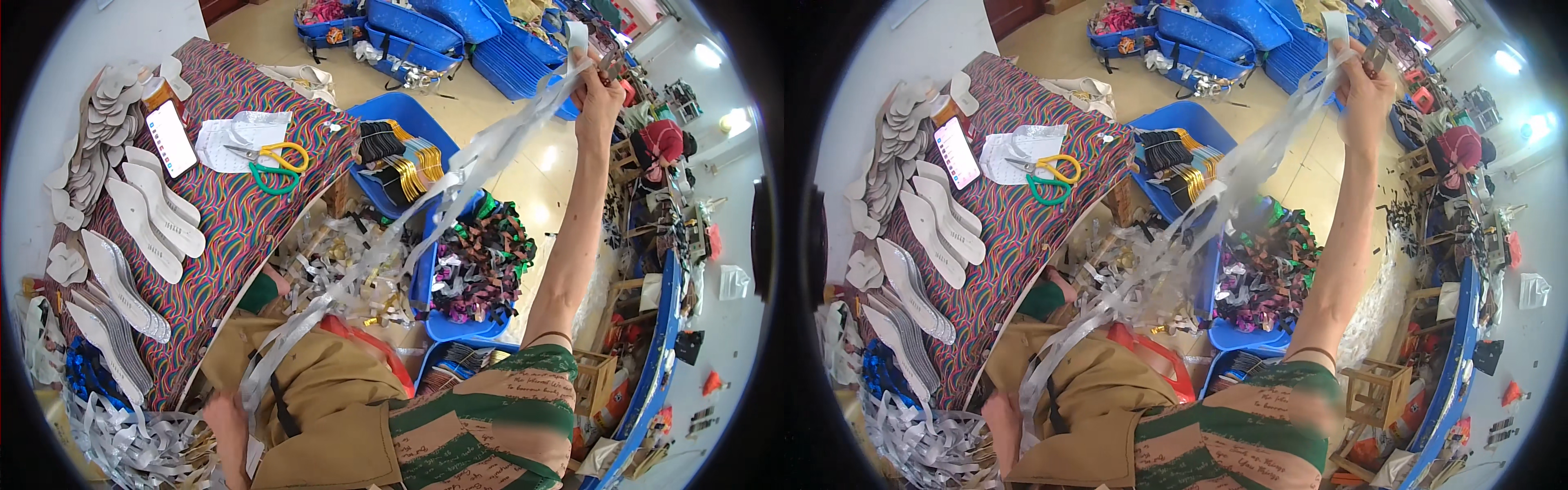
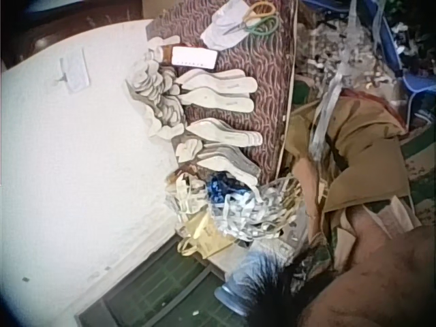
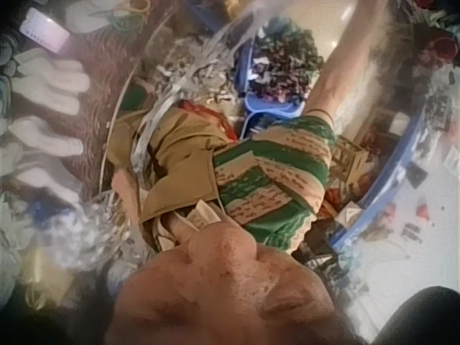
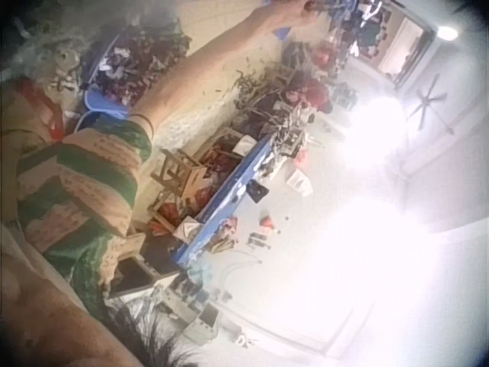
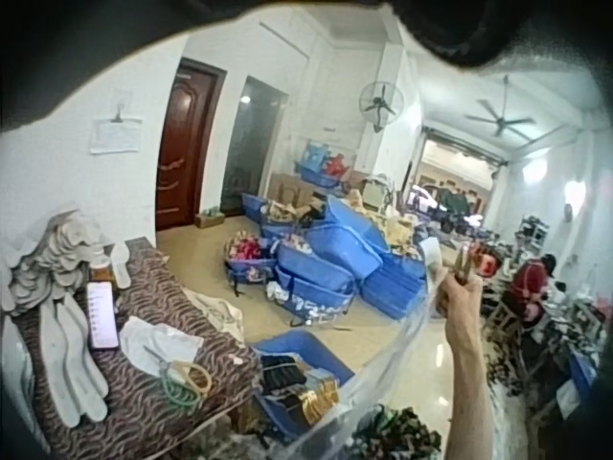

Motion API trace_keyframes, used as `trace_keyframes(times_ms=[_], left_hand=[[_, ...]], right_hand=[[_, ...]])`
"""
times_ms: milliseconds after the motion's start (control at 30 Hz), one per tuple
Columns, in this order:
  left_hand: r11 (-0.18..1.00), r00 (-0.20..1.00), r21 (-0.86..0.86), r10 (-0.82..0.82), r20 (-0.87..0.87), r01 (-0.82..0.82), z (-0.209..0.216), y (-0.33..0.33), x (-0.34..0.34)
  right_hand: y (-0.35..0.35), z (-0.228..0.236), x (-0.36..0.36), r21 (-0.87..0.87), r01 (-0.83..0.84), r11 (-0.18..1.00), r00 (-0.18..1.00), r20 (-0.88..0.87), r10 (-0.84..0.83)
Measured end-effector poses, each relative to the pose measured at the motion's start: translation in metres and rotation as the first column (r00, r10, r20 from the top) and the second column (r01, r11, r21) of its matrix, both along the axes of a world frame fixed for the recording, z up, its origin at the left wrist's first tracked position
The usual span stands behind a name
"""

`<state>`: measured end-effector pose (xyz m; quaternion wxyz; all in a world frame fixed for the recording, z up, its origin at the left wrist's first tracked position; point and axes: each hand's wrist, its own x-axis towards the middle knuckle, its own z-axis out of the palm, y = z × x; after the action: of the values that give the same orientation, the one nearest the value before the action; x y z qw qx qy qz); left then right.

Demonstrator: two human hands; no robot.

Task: The person sits at a workbench and assembles white shoe soles by hand. They pick up a sole, apply a silver glittery strip along the edge, and place the finished item on a stack. The process is repeated for multiple soles throughout the clip.

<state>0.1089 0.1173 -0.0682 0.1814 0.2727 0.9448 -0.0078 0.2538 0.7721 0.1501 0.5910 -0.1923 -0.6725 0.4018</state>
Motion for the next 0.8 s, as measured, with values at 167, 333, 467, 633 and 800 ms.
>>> trace_keyframes(times_ms=[167, 333, 467, 633, 800], left_hand=[[0.547, 0.936, 0.837, -0.291, 0.196, -0.004, 0.026, 0.155, -0.034], [0.25, 0.877, 0.895, -0.412, -0.247, 0.37, 0.033, 0.306, -0.026], [0.35, 0.813, 0.774, -0.472, -0.341, 0.527, 0.01, 0.348, -0.009], [0.43, 0.853, 0.765, -0.432, -0.293, 0.48, -0.069, 0.313, -0.027], [0.748, 0.853, 0.448, -0.516, -0.07, 0.489, -0.186, 0.227, -0.053]], right_hand=[[-0.057, 0.021, -0.018, 0.018, -0.031, 0.999, 0.996, -0.078, 0.032], [-0.084, 0.035, -0.03, 0.07, -0.167, 0.983, 0.984, -0.05, 0.171], [-0.098, 0.043, -0.05, 0.091, -0.115, 0.989, 0.984, -0.126, 0.126], [-0.041, 0.052, -0.042, 0.041, -0.027, 0.999, 0.977, -0.211, 0.035], [-0.002, 0.077, -0.034, -0.026, 0.053, 0.998, 0.903, -0.425, -0.059]])
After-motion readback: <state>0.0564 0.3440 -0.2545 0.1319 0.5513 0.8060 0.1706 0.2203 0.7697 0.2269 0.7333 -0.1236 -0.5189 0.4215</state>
